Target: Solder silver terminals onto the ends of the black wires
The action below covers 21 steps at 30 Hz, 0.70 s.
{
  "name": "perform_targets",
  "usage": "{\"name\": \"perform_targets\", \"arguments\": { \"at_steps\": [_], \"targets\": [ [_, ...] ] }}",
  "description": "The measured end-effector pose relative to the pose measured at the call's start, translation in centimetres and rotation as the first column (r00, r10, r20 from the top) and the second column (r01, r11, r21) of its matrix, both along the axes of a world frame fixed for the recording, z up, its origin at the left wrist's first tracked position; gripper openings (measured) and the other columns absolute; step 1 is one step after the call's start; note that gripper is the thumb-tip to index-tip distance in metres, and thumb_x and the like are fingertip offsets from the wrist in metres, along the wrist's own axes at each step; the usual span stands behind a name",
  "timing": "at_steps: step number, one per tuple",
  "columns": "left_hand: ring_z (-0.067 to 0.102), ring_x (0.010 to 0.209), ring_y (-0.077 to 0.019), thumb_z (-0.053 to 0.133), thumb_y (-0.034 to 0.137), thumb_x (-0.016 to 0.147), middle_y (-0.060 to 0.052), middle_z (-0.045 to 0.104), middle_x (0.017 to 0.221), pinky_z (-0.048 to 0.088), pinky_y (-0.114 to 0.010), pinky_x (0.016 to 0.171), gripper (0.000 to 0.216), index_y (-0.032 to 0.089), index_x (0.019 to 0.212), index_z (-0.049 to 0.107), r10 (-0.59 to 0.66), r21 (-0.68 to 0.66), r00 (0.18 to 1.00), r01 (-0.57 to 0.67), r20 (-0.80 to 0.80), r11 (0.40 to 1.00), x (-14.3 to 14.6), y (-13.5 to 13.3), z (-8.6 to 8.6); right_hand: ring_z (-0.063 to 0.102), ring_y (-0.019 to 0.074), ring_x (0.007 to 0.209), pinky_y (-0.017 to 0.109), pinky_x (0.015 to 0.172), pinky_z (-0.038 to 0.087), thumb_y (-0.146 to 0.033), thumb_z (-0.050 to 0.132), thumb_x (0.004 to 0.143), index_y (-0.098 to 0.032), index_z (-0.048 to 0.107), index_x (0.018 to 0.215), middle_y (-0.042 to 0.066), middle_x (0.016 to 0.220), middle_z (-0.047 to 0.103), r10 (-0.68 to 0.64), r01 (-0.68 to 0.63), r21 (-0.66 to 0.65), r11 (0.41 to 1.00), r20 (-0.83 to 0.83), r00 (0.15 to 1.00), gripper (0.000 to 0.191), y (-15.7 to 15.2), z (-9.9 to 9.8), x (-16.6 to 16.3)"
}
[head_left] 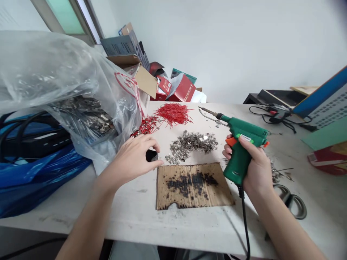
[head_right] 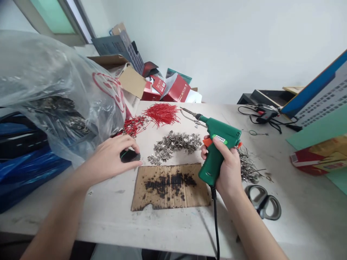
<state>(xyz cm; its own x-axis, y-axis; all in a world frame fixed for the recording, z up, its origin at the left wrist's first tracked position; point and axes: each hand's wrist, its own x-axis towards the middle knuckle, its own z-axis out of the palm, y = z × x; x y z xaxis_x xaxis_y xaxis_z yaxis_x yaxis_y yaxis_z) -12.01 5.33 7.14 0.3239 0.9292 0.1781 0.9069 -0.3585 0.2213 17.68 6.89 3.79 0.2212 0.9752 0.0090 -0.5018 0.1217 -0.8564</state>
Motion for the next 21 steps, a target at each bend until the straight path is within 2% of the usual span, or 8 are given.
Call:
{"name": "perform_targets", "arguments": {
  "at_steps": [3,10,13,17,21],
  "targets": [
    [0.059,0.098,-0.0240,0.074,0.039,0.085,0.001,0.067,0.101,0.042,-0.038,0.087,0.018,0.025,0.089,0.064,0.024,-0.016,0.999,-0.024,-0.028,1.000,0.1,0.0,-0.3,0.054,0.0128,0.061,0.024,0.051,0.046,-0.032,0.080,0.079,-0.016,0.069,0.093,0.005,0.084,0.061,0.005,-0.005,-0.004,1.000,0.002,1.000,0.024,-0.1,0.0,0.1],
    [0.060,0.093,-0.0230,0.066,0.029,0.087,0.000,0.066,0.098,0.042,-0.039,0.083,0.006,0.024,0.088,0.063,0.016,0.040,0.996,-0.013,-0.082,0.999,-0.1,0.5,-1.0,0.054,0.0126,0.063,0.024,0.052,0.046,-0.031,0.080,0.079,-0.015,0.069,0.095,0.006,0.089,0.062,0.005,-0.005,-0.008,1.000,-0.007,1.000,0.026,0.1,0.1,0.1],
    [0.061,0.093,-0.0226,0.064,0.025,0.088,0.000,0.066,0.099,0.043,-0.039,0.084,0.004,0.023,0.090,0.062,0.001,0.078,0.998,0.003,-0.059,0.997,0.5,0.7,-1.4,0.054,0.0127,0.062,0.024,0.052,0.046,-0.031,0.079,0.079,-0.015,0.068,0.095,0.006,0.088,0.061,0.006,-0.006,-0.011,1.000,-0.009,1.000,0.025,0.2,0.1,0.0],
    [0.061,0.102,-0.0237,0.064,0.027,0.093,-0.003,0.067,0.106,0.043,-0.039,0.089,0.007,0.022,0.097,0.063,-0.091,0.132,0.996,0.090,0.000,0.987,2.7,0.8,-2.3,0.053,0.0126,0.062,0.024,0.051,0.045,-0.030,0.078,0.081,-0.014,0.068,0.095,0.006,0.089,0.062,0.007,-0.007,-0.005,1.000,-0.001,1.000,0.023,0.2,0.1,0.0],
    [0.060,0.104,-0.0239,0.058,0.019,0.096,-0.005,0.067,0.108,0.042,-0.042,0.093,0.012,0.020,0.105,0.065,-0.208,0.139,0.978,0.210,-0.030,0.968,4.9,0.7,-3.5,0.053,0.0123,0.062,0.023,0.052,0.044,-0.029,0.076,0.083,-0.014,0.068,0.094,0.007,0.088,0.062,0.009,-0.009,0.013,1.000,0.005,1.000,0.021,0.1,0.0,0.0]
  ]
}}
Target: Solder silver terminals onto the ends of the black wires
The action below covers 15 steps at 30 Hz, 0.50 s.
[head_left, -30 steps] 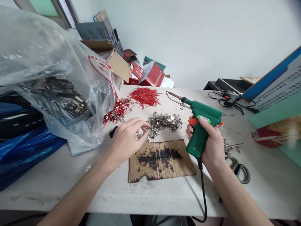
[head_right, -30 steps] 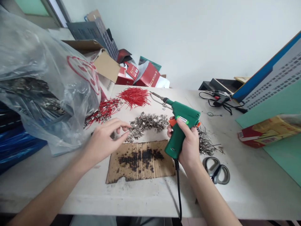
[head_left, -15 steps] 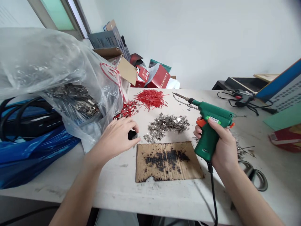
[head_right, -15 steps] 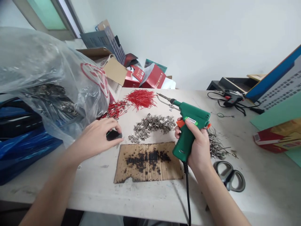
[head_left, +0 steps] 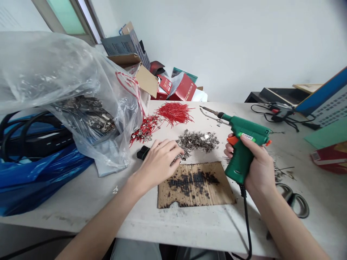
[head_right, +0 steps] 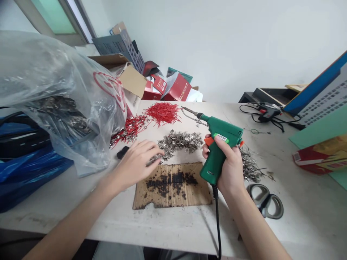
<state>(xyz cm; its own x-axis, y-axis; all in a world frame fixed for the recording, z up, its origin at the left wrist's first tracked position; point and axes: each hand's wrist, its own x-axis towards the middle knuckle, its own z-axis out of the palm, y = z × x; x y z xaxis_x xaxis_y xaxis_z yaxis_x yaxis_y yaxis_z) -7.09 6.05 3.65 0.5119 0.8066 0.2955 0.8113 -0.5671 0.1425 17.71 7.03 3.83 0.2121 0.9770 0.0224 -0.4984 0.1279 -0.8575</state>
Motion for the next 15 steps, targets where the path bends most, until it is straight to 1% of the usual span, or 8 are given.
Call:
{"name": "perform_targets", "arguments": {
  "at_steps": [3,6,11,15],
  "targets": [
    [0.059,0.104,-0.0242,0.055,0.018,0.098,-0.006,0.067,0.108,0.040,-0.042,0.091,0.016,0.020,0.107,0.068,-0.035,0.003,0.998,0.035,-0.043,0.999,0.8,0.1,-0.7,0.053,0.0121,0.061,0.024,0.052,0.045,-0.030,0.077,0.082,-0.014,0.069,0.094,0.007,0.089,0.063,-0.002,0.002,-0.004,1.000,0.000,1.000,0.022,0.0,0.0,0.0],
    [0.059,0.102,-0.0237,0.055,0.021,0.099,-0.006,0.066,0.105,0.040,-0.043,0.092,0.015,0.020,0.104,0.070,-0.035,0.014,0.997,0.036,-0.064,0.999,1.1,0.2,-1.1,0.053,0.0123,0.062,0.024,0.053,0.046,-0.031,0.079,0.080,-0.014,0.069,0.093,0.007,0.089,0.063,-0.011,0.011,-0.019,1.000,-0.002,1.000,0.024,0.1,-0.1,-0.1],
    [0.059,0.100,-0.0231,0.055,0.020,0.099,-0.006,0.067,0.103,0.040,-0.043,0.091,0.016,0.019,0.098,0.070,-0.018,0.031,0.998,0.020,-0.064,0.999,1.3,0.5,-1.4,0.054,0.0123,0.062,0.024,0.052,0.047,-0.032,0.080,0.079,-0.015,0.070,0.093,0.007,0.089,0.063,-0.012,0.012,-0.016,1.000,0.001,1.000,0.025,0.0,-0.1,-0.1],
    [0.060,0.099,-0.0235,0.055,0.019,0.098,-0.005,0.069,0.102,0.039,-0.044,0.091,0.014,0.019,0.094,0.069,-0.014,0.004,0.999,0.014,-0.034,1.000,1.4,0.6,-1.4,0.054,0.0125,0.062,0.024,0.052,0.046,-0.032,0.079,0.080,-0.016,0.070,0.095,0.007,0.090,0.064,-0.003,0.003,-0.002,1.000,0.008,1.000,0.023,-0.1,-0.2,0.0]
  ]
}}
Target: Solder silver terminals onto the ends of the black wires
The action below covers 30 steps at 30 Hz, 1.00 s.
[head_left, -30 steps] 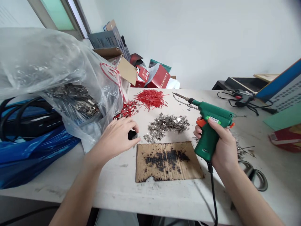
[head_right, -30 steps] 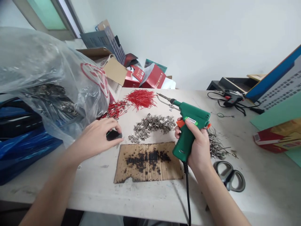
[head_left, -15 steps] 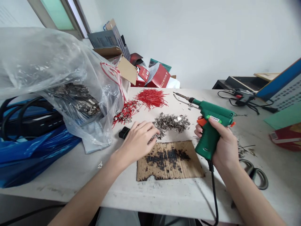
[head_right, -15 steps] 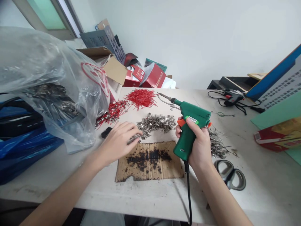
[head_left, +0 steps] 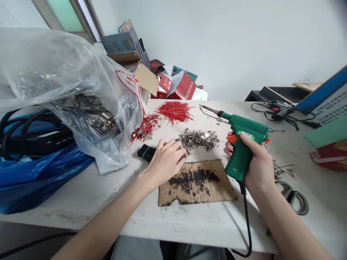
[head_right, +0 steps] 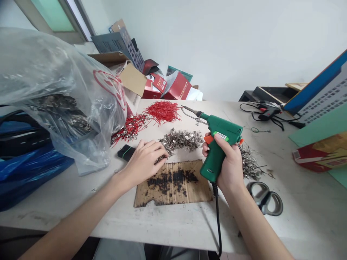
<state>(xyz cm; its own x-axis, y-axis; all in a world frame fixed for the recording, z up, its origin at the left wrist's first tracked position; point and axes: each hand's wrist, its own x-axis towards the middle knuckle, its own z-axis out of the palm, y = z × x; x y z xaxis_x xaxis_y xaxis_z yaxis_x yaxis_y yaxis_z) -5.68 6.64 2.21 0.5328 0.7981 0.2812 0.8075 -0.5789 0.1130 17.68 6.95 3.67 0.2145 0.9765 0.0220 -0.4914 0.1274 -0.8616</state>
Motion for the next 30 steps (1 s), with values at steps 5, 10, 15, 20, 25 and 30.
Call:
{"name": "perform_targets", "arguments": {
  "at_steps": [5,10,15,20,25,30],
  "targets": [
    [0.061,0.098,-0.0221,0.056,0.019,0.096,-0.003,0.070,0.100,0.037,-0.043,0.091,0.010,0.019,0.091,0.065,-0.014,-0.027,0.996,0.017,0.088,0.999,0.1,-0.2,0.4,0.054,0.0124,0.062,0.024,0.052,0.045,-0.031,0.078,0.082,-0.015,0.070,0.095,0.007,0.090,0.064,-0.004,0.004,0.010,1.000,0.000,1.000,0.022,0.1,0.0,0.0],
    [0.063,0.092,-0.0193,0.056,0.018,0.092,0.001,0.072,0.092,0.036,-0.043,0.093,0.009,0.020,0.087,0.063,-0.109,-0.020,0.977,0.115,0.182,0.993,0.5,-0.6,0.9,0.054,0.0127,0.062,0.025,0.052,0.045,-0.029,0.076,0.083,-0.014,0.070,0.094,0.007,0.090,0.064,-0.001,0.001,0.029,1.000,-0.006,1.000,0.020,0.2,0.0,-0.1],
    [0.061,0.079,-0.0161,0.056,0.019,0.092,0.002,0.071,0.084,0.035,-0.043,0.092,0.012,0.021,0.083,0.064,-0.159,-0.009,0.964,0.165,0.214,0.986,0.9,-1.1,1.0,0.054,0.0128,0.062,0.025,0.053,0.046,-0.028,0.077,0.082,-0.015,0.070,0.094,0.007,0.089,0.065,-0.003,0.004,0.022,1.000,-0.012,1.000,0.020,0.3,-0.1,0.0],
    [0.064,0.085,-0.0153,0.054,0.019,0.097,0.004,0.075,0.093,0.034,-0.040,0.089,0.014,0.022,0.089,0.066,-0.281,0.022,0.928,0.284,0.243,0.958,1.4,-1.6,1.0,0.054,0.0133,0.064,0.025,0.053,0.045,-0.029,0.076,0.083,-0.014,0.070,0.093,0.007,0.088,0.063,0.008,-0.008,0.032,0.999,-0.008,1.000,0.019,0.3,-0.1,0.1],
    [0.065,0.087,-0.0157,0.060,0.019,0.096,0.004,0.075,0.096,0.033,-0.039,0.089,0.007,0.022,0.097,0.066,-0.280,-0.003,0.924,0.290,0.261,0.957,2.2,-2.1,1.1,0.053,0.0130,0.063,0.025,0.053,0.043,-0.028,0.073,0.086,-0.013,0.070,0.092,0.007,0.087,0.062,0.034,-0.034,0.053,0.998,0.010,0.999,0.017,0.3,0.1,0.1],
    [0.066,0.090,-0.0170,0.066,0.022,0.095,0.003,0.075,0.099,0.033,-0.039,0.089,0.008,0.021,0.103,0.065,-0.272,-0.042,0.925,0.293,0.265,0.955,3.4,-2.4,0.4,0.053,0.0126,0.064,0.024,0.053,0.043,-0.028,0.072,0.087,-0.013,0.070,0.095,0.007,0.091,0.062,0.042,-0.042,0.051,0.998,0.002,0.999,0.016,0.4,0.1,0.2]
  ]
}}
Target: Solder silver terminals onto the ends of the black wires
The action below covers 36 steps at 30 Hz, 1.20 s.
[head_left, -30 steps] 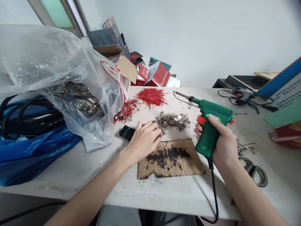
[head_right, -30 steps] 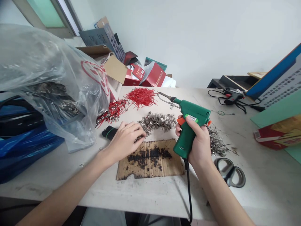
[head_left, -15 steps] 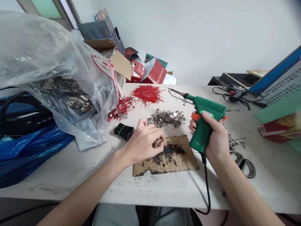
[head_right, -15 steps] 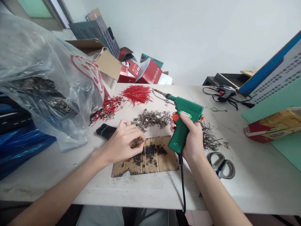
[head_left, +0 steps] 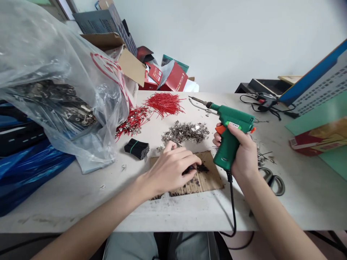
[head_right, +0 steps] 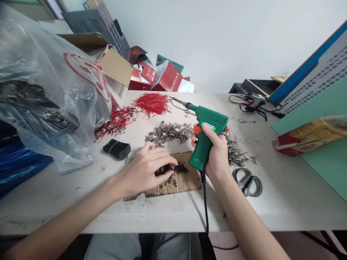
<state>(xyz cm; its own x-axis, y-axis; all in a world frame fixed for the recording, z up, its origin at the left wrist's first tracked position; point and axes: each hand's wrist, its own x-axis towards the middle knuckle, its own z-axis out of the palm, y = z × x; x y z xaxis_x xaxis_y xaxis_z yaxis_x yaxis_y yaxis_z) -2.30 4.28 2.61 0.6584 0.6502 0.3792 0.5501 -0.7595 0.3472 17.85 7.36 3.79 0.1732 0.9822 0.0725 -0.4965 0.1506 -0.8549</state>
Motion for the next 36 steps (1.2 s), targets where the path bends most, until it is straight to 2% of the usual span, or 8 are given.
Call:
{"name": "perform_targets", "arguments": {
  "at_steps": [6,12,17,24,31,36],
  "targets": [
    [0.065,0.096,-0.0196,0.065,0.037,0.098,-0.001,0.074,0.105,0.032,-0.040,0.090,0.021,0.020,0.110,0.064,-0.008,0.020,1.000,0.009,-0.021,1.000,0.3,0.0,-1.0,0.053,0.0120,0.064,0.024,0.053,0.043,-0.027,0.071,0.087,-0.013,0.070,0.094,0.007,0.094,0.062,-0.009,0.009,-0.003,1.000,-0.014,1.000,0.016,0.0,-0.2,0.3],
    [0.061,0.092,-0.0198,0.062,0.032,0.097,0.000,0.071,0.096,0.030,-0.041,0.087,0.013,0.020,0.096,0.069,-0.002,0.054,0.998,0.005,-0.058,0.999,0.4,0.0,-1.0,0.053,0.0124,0.064,0.025,0.054,0.044,-0.029,0.072,0.087,-0.013,0.069,0.091,0.006,0.090,0.060,0.013,-0.013,-0.008,1.000,-0.006,1.000,0.017,0.1,-0.2,0.2],
    [0.059,0.089,-0.0187,0.057,0.027,0.100,0.000,0.069,0.092,0.030,-0.041,0.084,0.018,0.020,0.091,0.070,-0.031,0.089,0.997,0.037,-0.075,0.995,0.9,-0.2,-1.7,0.052,0.0120,0.064,0.025,0.054,0.043,-0.030,0.072,0.087,-0.013,0.070,0.091,0.006,0.090,0.060,0.009,-0.009,0.001,1.000,-0.001,1.000,0.017,0.1,0.0,0.1],
    [0.059,0.088,-0.0176,0.057,0.028,0.102,0.001,0.070,0.091,0.030,-0.040,0.083,0.018,0.019,0.091,0.069,-0.013,0.100,1.000,0.015,-0.024,0.995,1.1,-0.2,-1.7,0.052,0.0119,0.064,0.024,0.054,0.043,-0.029,0.071,0.087,-0.014,0.070,0.091,0.006,0.091,0.060,-0.002,0.002,-0.003,1.000,0.007,1.000,0.016,0.1,-0.1,0.0],
    [0.061,0.092,-0.0197,0.060,0.037,0.102,-0.001,0.071,0.098,0.031,-0.041,0.086,0.022,0.018,0.099,0.068,-0.001,0.086,0.997,0.007,-0.073,0.996,1.1,-0.1,-2.2,0.053,0.0123,0.065,0.025,0.054,0.043,-0.027,0.070,0.088,-0.012,0.068,0.095,0.007,0.094,0.061,-0.022,0.022,0.008,1.000,0.011,1.000,0.016,0.1,-0.1,-0.1],
    [0.060,0.092,-0.0198,0.060,0.038,0.101,-0.002,0.071,0.096,0.031,-0.041,0.085,0.022,0.017,0.097,0.067,-0.008,0.095,0.999,0.013,-0.053,0.995,1.0,-0.3,-1.8,0.052,0.0125,0.064,0.025,0.053,0.042,-0.026,0.069,0.087,-0.013,0.068,0.095,0.007,0.092,0.061,-0.027,0.027,0.014,1.000,0.013,1.000,0.015,0.2,-0.1,0.0]
  ]
}}
